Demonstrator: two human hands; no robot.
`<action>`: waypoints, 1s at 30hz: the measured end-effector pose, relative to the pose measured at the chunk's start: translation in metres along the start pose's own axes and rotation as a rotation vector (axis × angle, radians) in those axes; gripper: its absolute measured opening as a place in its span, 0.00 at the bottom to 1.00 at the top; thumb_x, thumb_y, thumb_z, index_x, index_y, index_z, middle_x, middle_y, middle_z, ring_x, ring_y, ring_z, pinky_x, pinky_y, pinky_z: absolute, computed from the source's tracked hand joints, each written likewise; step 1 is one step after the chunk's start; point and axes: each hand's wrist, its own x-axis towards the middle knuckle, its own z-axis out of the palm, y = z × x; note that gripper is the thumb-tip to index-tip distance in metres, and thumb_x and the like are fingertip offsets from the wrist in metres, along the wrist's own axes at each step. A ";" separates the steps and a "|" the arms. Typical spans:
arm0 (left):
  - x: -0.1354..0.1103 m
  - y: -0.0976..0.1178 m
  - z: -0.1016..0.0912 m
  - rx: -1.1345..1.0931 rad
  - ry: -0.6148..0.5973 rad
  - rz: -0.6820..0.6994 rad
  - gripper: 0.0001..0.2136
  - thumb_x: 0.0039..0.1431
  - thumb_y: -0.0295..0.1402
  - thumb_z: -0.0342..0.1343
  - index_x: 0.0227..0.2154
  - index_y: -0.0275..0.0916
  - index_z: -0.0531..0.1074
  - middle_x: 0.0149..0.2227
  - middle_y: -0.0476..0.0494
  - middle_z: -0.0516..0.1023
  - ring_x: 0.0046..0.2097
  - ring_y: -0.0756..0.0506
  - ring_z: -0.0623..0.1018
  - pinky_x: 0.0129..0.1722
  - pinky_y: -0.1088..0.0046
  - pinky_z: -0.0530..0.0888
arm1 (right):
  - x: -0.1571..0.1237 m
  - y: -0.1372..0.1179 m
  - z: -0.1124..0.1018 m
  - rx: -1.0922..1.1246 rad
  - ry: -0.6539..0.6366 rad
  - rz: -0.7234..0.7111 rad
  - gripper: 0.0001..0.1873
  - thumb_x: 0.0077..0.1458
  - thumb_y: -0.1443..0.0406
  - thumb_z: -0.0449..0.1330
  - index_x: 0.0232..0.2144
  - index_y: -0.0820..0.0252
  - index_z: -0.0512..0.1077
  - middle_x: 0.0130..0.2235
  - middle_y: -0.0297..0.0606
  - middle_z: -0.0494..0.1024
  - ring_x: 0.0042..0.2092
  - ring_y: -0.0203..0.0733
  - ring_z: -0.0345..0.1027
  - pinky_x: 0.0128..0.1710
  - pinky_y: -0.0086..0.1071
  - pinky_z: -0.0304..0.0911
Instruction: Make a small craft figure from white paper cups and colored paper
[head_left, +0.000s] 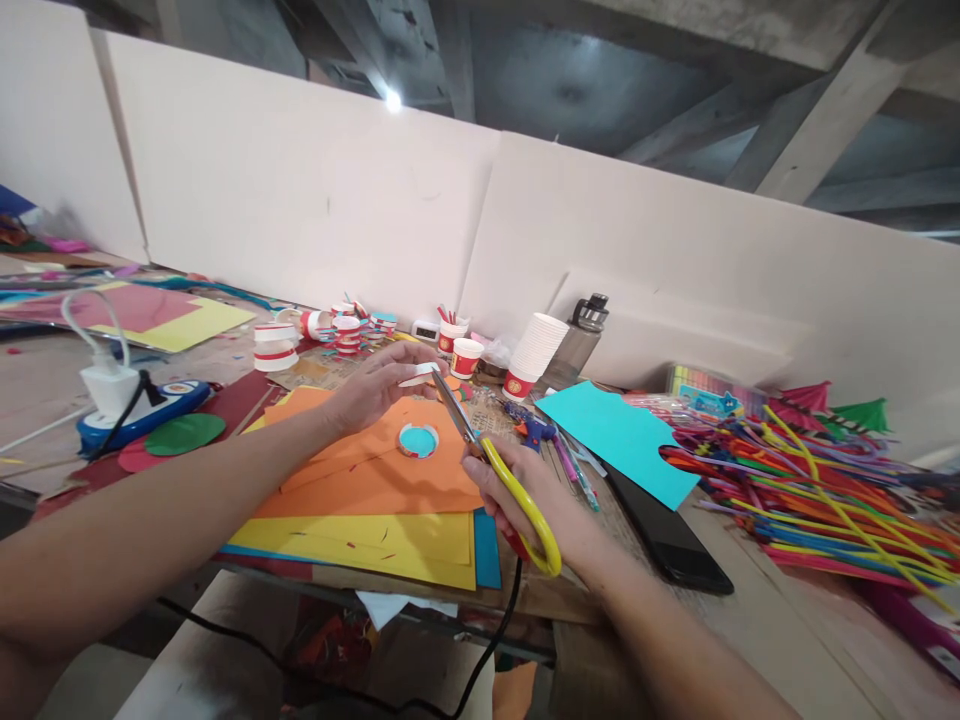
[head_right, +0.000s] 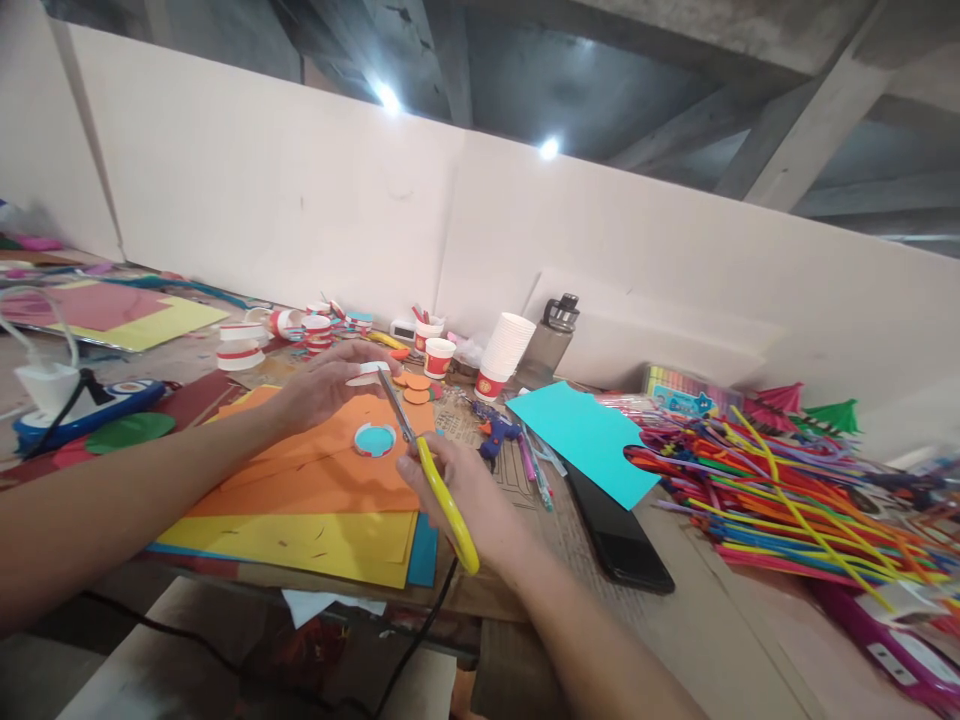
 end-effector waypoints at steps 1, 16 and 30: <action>0.000 0.000 0.000 0.001 0.016 -0.010 0.10 0.56 0.34 0.61 0.40 0.36 0.77 0.45 0.36 0.80 0.46 0.40 0.78 0.41 0.64 0.77 | -0.001 0.000 -0.001 0.013 -0.011 0.011 0.19 0.60 0.48 0.58 0.31 0.56 0.61 0.22 0.25 0.65 0.19 0.29 0.58 0.17 0.23 0.54; 0.004 -0.001 -0.002 -0.063 0.080 -0.076 0.10 0.61 0.36 0.58 0.35 0.32 0.75 0.34 0.37 0.81 0.32 0.44 0.79 0.26 0.70 0.76 | 0.013 0.022 -0.018 -0.751 0.384 -0.258 0.14 0.57 0.66 0.56 0.45 0.57 0.75 0.32 0.37 0.78 0.30 0.39 0.66 0.28 0.30 0.51; 0.002 0.000 0.000 -0.051 -0.002 -0.115 0.13 0.64 0.38 0.55 0.35 0.30 0.75 0.34 0.33 0.82 0.37 0.38 0.83 0.24 0.71 0.76 | 0.013 0.024 -0.026 -1.240 0.454 -0.172 0.25 0.60 0.64 0.53 0.60 0.49 0.68 0.50 0.40 0.80 0.45 0.47 0.75 0.30 0.32 0.58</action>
